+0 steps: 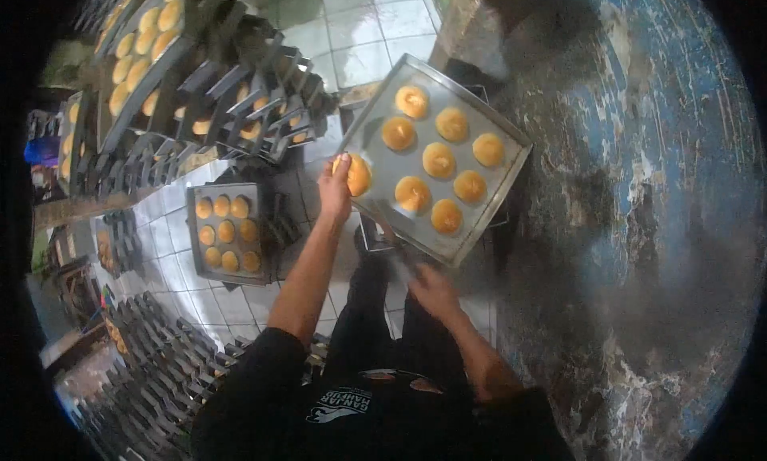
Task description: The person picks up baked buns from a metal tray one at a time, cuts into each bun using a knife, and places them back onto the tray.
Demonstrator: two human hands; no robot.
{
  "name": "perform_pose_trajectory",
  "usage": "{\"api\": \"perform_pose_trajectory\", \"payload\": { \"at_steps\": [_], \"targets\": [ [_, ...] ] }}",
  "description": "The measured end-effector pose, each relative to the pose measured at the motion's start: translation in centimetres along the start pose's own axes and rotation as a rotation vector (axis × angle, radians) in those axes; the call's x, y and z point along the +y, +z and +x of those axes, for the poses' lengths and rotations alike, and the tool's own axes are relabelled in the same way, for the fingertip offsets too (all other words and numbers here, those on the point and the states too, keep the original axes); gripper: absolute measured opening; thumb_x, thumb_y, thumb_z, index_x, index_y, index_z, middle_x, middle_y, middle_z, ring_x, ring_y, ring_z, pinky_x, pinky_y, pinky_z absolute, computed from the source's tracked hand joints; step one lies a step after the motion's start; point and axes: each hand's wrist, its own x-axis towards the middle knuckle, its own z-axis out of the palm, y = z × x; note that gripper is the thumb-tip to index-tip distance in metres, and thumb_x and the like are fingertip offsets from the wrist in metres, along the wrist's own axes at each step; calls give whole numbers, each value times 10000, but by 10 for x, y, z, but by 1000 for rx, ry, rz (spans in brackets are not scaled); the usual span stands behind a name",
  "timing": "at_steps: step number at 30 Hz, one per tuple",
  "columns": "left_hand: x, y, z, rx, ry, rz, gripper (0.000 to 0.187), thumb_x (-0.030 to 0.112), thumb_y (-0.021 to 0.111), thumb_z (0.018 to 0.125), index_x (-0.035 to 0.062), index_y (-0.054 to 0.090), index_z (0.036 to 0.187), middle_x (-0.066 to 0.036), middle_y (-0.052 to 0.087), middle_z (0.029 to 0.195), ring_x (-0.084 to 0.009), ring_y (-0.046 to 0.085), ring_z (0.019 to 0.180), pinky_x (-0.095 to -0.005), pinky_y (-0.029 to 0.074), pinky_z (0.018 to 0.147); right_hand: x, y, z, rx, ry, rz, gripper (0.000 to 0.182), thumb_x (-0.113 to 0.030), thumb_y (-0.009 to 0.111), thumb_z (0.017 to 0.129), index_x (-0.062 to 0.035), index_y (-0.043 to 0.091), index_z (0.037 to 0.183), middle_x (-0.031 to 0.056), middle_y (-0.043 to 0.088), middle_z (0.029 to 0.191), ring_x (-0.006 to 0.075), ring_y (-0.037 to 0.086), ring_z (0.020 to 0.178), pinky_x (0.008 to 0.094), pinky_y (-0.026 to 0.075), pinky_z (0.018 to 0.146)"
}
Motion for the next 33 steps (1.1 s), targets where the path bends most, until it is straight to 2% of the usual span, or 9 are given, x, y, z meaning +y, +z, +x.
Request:
{"api": "perform_pose_trajectory", "payload": {
  "at_steps": [4,7,10,11,18,20,26,30,33],
  "targets": [
    [-48,-7,40,-89,-75,371,389,315,736,933,26,641,1174,-124,670,1122,-227,678,964,-356,564,807,95,-1,-48,86,138,72,483,-306,647,959,24,604,1309,254,697,1117,378,679,1062,451,512,932],
    [-70,0,44,-124,774,1358,460,367,766,868,53,664,1190,-175,683,1133,-370,663,1016,-472,527,889,127,4,-55,186,205,122,496,-313,645,971,59,602,1295,238,701,1071,350,686,1007,428,520,900],
    [-70,31,17,-465,915,1302,502,373,764,861,45,644,1221,-192,668,1155,-398,646,1039,-488,509,912,128,-7,-44,225,188,224,397,-239,655,980,47,611,1252,132,672,933,199,628,836,339,502,745],
    [-87,39,14,-560,713,1353,573,376,795,828,34,615,1250,-212,646,1165,-407,627,1059,-495,500,904,123,-9,-42,226,164,284,292,-166,663,984,15,627,1210,42,640,828,73,565,700,261,478,616],
    [-99,76,-23,-601,446,1648,657,418,833,729,35,603,1209,-201,630,1146,-390,602,1076,-502,493,900,96,-47,-43,261,140,379,312,-197,643,983,38,620,1187,109,677,863,164,633,708,329,518,646],
    [-118,64,-35,-605,498,1725,713,423,860,717,34,584,1246,-196,628,1178,-394,628,1073,-491,510,894,87,-60,-44,249,150,401,366,-140,650,987,2,584,1318,-2,619,805,63,525,620,249,449,540],
    [-43,84,-93,-386,-51,463,579,262,829,841,14,562,1292,-142,673,1152,-263,679,1037,-428,562,866,14,-115,-37,370,0,534,343,-213,599,1005,-8,625,1278,75,667,854,156,627,719,327,520,694],
    [23,89,-107,-540,-42,-262,561,437,676,962,88,522,1372,-78,627,1281,-243,607,1195,-425,493,1044,-49,-145,-33,299,-231,382,404,-214,582,1017,-28,577,1376,28,648,824,92,583,657,281,502,595],
    [80,97,-131,-456,-58,-457,544,488,632,976,110,542,1358,-60,635,1296,-232,608,1206,-435,485,1055,-97,-151,-52,285,-444,339,406,-214,590,997,-78,586,1379,170,722,1047,275,719,926,381,538,837]
  ]
}}
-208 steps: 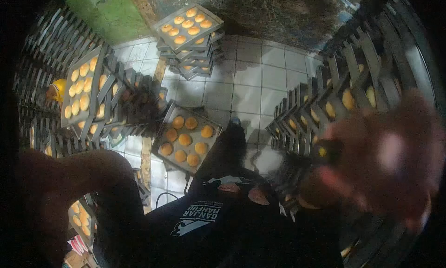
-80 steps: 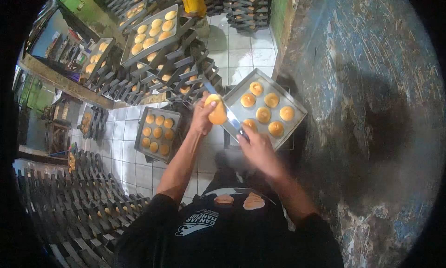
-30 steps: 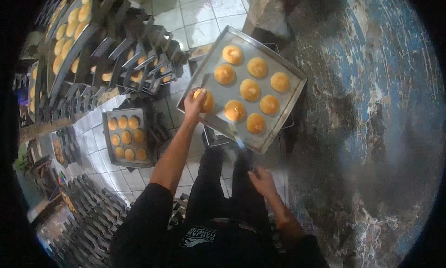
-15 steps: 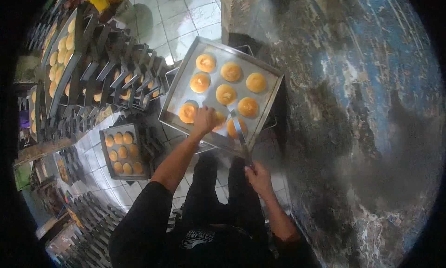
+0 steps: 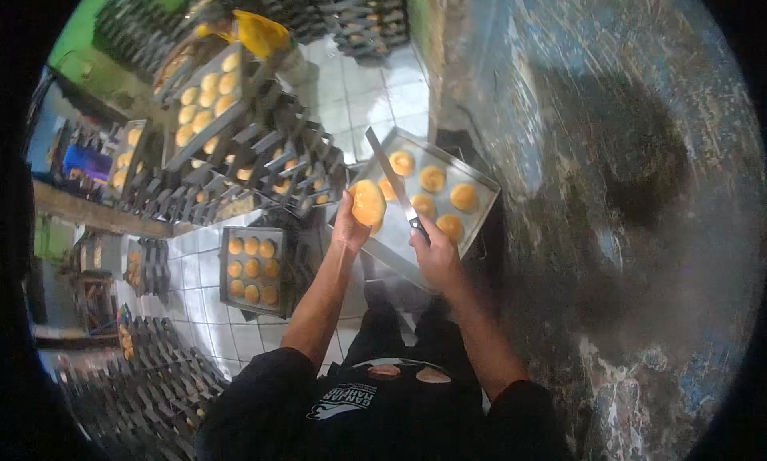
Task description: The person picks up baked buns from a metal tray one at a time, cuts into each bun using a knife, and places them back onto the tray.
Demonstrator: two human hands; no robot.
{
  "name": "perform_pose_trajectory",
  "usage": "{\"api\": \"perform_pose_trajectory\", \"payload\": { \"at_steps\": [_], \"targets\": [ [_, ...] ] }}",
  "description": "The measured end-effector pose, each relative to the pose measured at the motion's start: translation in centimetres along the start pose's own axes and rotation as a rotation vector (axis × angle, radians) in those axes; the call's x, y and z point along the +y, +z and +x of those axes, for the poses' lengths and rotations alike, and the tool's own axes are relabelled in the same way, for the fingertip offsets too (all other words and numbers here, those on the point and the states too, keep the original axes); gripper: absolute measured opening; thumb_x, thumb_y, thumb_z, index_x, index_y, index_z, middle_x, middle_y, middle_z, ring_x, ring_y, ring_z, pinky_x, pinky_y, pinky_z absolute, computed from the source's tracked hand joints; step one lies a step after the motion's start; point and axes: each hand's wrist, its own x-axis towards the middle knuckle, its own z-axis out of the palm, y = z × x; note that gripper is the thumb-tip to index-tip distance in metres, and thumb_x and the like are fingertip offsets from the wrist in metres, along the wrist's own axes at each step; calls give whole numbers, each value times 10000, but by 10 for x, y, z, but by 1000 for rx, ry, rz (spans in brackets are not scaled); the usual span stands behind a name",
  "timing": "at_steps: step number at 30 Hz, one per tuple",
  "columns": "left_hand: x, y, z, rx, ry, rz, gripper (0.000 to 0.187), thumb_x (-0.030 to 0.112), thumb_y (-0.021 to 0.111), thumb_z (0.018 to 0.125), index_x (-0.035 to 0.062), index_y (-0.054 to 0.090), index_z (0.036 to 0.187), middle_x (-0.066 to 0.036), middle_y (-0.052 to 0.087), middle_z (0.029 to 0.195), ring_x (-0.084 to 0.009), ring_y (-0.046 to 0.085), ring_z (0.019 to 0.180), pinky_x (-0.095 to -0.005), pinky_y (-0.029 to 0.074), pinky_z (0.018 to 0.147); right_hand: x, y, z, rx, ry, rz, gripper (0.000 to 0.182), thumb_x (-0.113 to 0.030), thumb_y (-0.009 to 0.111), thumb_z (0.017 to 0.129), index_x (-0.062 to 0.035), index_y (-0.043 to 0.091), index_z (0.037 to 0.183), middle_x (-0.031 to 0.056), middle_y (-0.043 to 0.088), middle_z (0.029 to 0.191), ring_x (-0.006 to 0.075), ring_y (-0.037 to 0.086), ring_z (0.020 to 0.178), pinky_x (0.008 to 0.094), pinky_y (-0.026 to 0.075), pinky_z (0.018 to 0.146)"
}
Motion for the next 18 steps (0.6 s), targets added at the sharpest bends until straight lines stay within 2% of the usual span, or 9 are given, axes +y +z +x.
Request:
{"api": "perform_pose_trajectory", "payload": {
  "at_steps": [1,3,4,8,11,13,14,16,18],
  "targets": [
    [13,10,-5,-7,29,6,544,488,632,976,110,542,1358,-60,635,1296,-232,608,1206,-435,485,1055,-7,3,0,-12,-27,4,406,-214,590,997,-78,586,1379,170,722,1047,275,719,926,381,538,837],
    [36,30,-11,-128,118,12,525,495,592,996,113,544,1353,-59,635,1308,-235,609,1211,-442,488,1051,-29,8,0,-17,-175,-248,411,-229,600,985,-71,592,1365,220,707,1110,376,702,987,432,532,861],
    [44,38,-14,-156,190,59,530,502,618,980,110,554,1331,-56,645,1270,-232,614,1198,-442,494,1040,-37,10,-5,-27,-178,-189,416,-229,599,978,-62,591,1359,252,683,1133,430,671,1026,463,520,884],
    [67,53,-18,-163,268,76,536,507,651,960,108,562,1306,-56,653,1223,-225,629,1164,-440,508,1024,-49,15,-18,-7,-234,-206,420,-228,598,976,-61,590,1361,256,678,1138,420,669,1043,461,516,897],
    [80,61,-26,-140,302,53,534,454,701,941,66,550,1276,-73,647,1186,-225,656,1084,-423,562,936,-63,6,-40,-45,-220,-275,424,-231,583,983,-42,582,1362,280,667,1143,411,666,1063,457,512,910],
    [87,61,-32,-181,288,52,472,350,716,947,56,546,1275,-79,652,1180,-225,671,1054,-410,581,902,-70,0,-56,-11,-272,-293,426,-246,576,988,-20,583,1349,290,671,1102,428,664,1034,465,515,888],
    [86,59,-33,-181,286,51,472,350,716,947,56,546,1275,-79,652,1180,-225,671,1054,-410,581,902,-68,0,-55,-11,-270,-295,426,-246,576,988,-20,583,1349,290,671,1102,428,664,1034,465,515,888],
    [78,57,-37,-201,275,203,428,251,708,947,50,543,1286,-87,667,1143,-215,685,1018,-392,593,881,-62,1,-54,21,-254,-250,423,-245,570,990,-10,587,1342,293,675,1069,434,666,1020,459,519,878],
    [64,63,-40,-203,263,215,424,225,708,940,48,542,1287,-90,673,1124,-209,688,1008,-390,595,880,-71,-2,-43,0,-232,-274,426,-243,570,989,-12,588,1346,294,675,1072,432,665,1028,452,519,885]
  ]
}}
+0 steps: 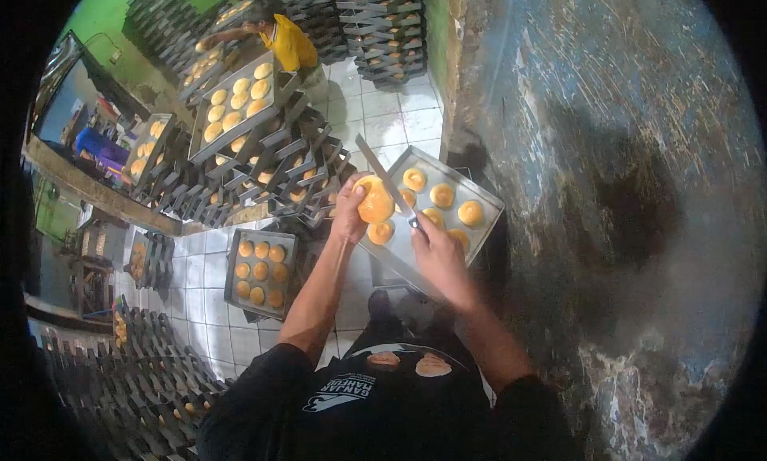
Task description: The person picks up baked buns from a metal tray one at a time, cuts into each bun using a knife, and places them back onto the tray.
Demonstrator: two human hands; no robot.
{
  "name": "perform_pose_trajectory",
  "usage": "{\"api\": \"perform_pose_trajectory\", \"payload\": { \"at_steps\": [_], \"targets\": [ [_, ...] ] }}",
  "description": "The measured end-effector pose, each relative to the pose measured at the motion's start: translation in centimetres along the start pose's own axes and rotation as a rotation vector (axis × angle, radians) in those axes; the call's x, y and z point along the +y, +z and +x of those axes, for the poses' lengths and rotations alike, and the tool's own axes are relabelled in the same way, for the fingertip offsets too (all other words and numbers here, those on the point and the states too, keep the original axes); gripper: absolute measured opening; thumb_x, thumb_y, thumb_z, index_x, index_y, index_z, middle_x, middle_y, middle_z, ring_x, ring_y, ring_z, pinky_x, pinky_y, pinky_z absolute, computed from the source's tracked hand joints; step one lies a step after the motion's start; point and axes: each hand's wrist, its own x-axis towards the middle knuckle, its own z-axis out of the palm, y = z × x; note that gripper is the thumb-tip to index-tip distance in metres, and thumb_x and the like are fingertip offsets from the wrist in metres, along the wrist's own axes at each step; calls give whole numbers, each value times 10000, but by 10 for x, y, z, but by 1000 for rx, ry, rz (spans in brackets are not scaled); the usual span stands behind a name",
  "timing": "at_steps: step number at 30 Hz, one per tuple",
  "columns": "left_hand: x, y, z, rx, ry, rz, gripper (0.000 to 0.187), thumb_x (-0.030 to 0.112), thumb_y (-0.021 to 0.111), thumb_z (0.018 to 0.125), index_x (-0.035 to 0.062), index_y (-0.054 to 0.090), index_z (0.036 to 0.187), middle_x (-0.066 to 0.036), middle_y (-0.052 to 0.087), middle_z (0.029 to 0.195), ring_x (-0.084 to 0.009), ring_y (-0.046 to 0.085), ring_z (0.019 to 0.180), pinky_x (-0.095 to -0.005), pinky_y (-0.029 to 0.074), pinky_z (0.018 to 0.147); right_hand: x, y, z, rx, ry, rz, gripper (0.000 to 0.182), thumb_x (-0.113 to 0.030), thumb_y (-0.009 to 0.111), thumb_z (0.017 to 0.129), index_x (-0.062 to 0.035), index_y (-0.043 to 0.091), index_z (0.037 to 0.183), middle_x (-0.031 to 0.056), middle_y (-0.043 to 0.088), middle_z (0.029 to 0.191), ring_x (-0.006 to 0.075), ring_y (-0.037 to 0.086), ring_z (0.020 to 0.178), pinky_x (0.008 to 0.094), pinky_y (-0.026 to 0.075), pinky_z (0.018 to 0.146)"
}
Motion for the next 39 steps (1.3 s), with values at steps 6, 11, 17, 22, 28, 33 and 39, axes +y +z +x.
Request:
{"api": "perform_pose_trajectory", "payload": {
  "at_steps": [6,11,17,22,28,33,39],
  "targets": [
    [25,6,3,2,20,-52,421,186,728,912,66,569,1282,-79,677,1095,-193,687,978,-365,591,848,13,-7,-10,-21,-27,-59,376,-233,575,1004,5,614,1293,219,715,1004,271,712,892,349,529,782],
    [8,17,-5,-62,-36,40,506,128,717,893,63,514,1352,-85,673,1097,-203,685,983,-377,600,842,16,-10,15,-35,-45,15,418,-217,619,972,-3,607,1331,259,707,951,357,717,872,422,540,799],
    [35,6,0,-41,-34,147,613,158,762,863,91,451,1387,-98,653,1138,-235,677,1050,-399,590,914,24,-34,-6,-14,-214,-97,366,-192,633,962,-16,638,1282,275,691,937,357,711,842,402,535,756],
    [1,15,1,-32,-67,164,747,157,791,814,88,395,1443,-135,638,1130,-255,675,1045,-409,597,903,13,-34,15,-104,-152,-177,357,-202,631,964,-15,642,1268,250,700,1037,367,704,916,409,533,790],
    [26,14,-2,-38,-74,211,858,135,780,810,73,320,1532,-126,637,1188,-229,680,1031,-371,579,900,19,-41,-6,-91,-173,-141,362,-219,614,967,-23,644,1270,249,697,1016,376,698,937,416,528,823],
    [6,21,2,-68,-62,136,835,150,780,828,88,336,1532,-115,609,1241,-241,661,1088,-387,563,956,32,-34,5,-91,-154,-139,386,-242,619,956,-55,643,1293,253,695,958,383,689,857,419,530,770],
    [-6,9,4,-69,-76,152,828,125,761,848,97,311,1543,-156,645,1130,-267,687,1026,-435,599,892,17,-32,-4,-164,-89,-48,384,-220,606,969,-36,632,1305,253,687,885,371,698,809,417,529,743]
  ]
}}
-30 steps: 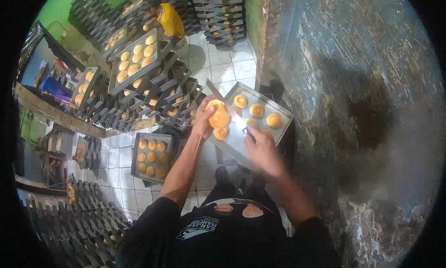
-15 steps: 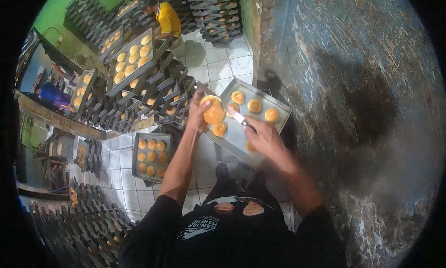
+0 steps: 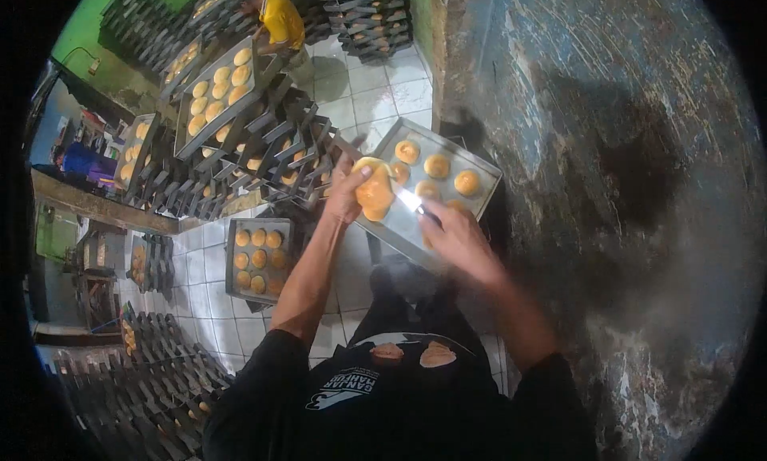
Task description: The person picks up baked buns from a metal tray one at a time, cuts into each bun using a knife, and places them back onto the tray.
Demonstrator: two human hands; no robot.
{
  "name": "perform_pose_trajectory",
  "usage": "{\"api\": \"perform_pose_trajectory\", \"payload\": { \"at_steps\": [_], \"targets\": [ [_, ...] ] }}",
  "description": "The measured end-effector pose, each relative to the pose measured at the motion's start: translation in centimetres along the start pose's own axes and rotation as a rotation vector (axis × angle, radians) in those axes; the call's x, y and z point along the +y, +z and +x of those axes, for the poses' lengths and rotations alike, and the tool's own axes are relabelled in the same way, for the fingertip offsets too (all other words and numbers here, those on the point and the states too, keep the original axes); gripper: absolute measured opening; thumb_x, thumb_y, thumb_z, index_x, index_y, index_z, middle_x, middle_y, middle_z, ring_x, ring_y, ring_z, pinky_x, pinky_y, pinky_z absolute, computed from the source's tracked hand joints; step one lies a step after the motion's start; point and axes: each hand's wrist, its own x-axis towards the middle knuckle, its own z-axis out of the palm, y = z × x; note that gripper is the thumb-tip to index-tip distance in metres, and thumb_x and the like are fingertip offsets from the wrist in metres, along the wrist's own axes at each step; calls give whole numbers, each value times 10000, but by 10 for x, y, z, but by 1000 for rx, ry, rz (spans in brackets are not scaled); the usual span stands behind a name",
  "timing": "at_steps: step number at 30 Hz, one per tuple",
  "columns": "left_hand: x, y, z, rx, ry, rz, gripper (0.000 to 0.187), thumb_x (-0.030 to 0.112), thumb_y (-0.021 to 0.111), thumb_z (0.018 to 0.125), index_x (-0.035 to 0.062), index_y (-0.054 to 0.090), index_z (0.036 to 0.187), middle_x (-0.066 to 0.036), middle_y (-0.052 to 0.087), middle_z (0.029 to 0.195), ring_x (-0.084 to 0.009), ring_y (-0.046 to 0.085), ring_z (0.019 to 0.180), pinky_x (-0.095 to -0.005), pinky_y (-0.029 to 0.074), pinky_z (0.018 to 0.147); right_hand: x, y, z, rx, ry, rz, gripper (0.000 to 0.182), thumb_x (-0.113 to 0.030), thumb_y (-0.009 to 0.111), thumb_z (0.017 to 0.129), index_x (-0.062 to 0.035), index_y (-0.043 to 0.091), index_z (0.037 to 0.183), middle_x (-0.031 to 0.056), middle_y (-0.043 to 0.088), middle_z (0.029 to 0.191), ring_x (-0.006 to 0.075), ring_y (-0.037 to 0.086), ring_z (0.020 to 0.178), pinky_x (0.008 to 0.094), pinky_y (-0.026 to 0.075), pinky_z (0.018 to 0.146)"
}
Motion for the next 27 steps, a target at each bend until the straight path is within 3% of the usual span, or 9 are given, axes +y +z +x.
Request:
{"api": "perform_pose_trajectory", "payload": {
  "at_steps": [4,8,9,14,16,18,21,25,27],
  "targets": [
    [12,11,2,47,14,7,820,112,749,857,101,306,1548,-146,646,1126,-256,687,1016,-424,599,889,-2,-1,15,3,44,-85,405,-209,606,976,-46,611,1346,206,718,930,320,714,879,427,525,796],
    [19,-9,2,47,-81,-61,827,75,757,840,101,328,1547,-161,596,1286,-249,650,1122,-417,597,895,14,5,-8,-10,54,40,386,-194,594,985,-37,606,1338,251,694,1015,339,706,917,418,521,809],
    [10,6,-3,77,-64,-54,770,98,731,864,113,352,1535,-117,639,1166,-235,663,1076,-403,578,929,17,12,-1,13,12,31,381,-191,591,986,-35,608,1332,248,695,993,341,705,898,417,523,807],
    [-10,4,2,101,-44,-35,779,89,735,869,86,335,1537,-133,619,1242,-248,645,1122,-405,564,956,20,22,12,-23,125,-60,379,-228,604,975,-27,626,1295,236,692,904,353,702,826,424,527,780],
    [3,-11,3,86,-179,-71,780,87,728,875,49,317,1537,-149,580,1320,-253,626,1159,-393,548,979,62,35,-8,-18,43,46,382,-224,628,965,-5,634,1278,238,709,974,340,720,903,404,543,818],
    [-22,-17,6,81,-194,-74,769,83,718,878,44,317,1533,-153,570,1341,-257,632,1156,-384,549,982,40,31,-4,-70,219,162,375,-214,627,968,-1,636,1277,250,709,1035,358,714,979,405,539,874],
    [-75,-11,7,199,-48,-64,780,70,722,859,86,324,1530,-185,586,1310,-291,647,1143,-445,589,936,42,53,26,34,157,-8,368,-194,606,976,10,634,1281,259,708,1067,393,697,1016,428,530,913],
    [-62,-39,18,237,-196,-147,712,107,735,877,101,384,1497,-171,560,1332,-272,635,1136,-433,590,931,77,72,11,42,144,14,378,-200,619,964,18,638,1273,251,707,1075,401,696,1010,442,533,892],
    [-71,-42,17,268,-223,-125,671,106,707,902,92,391,1494,-154,583,1295,-268,647,1117,-431,591,923,85,83,-4,8,370,109,388,-207,625,960,18,636,1277,257,705,1068,413,695,997,453,537,873]
  ]
}}
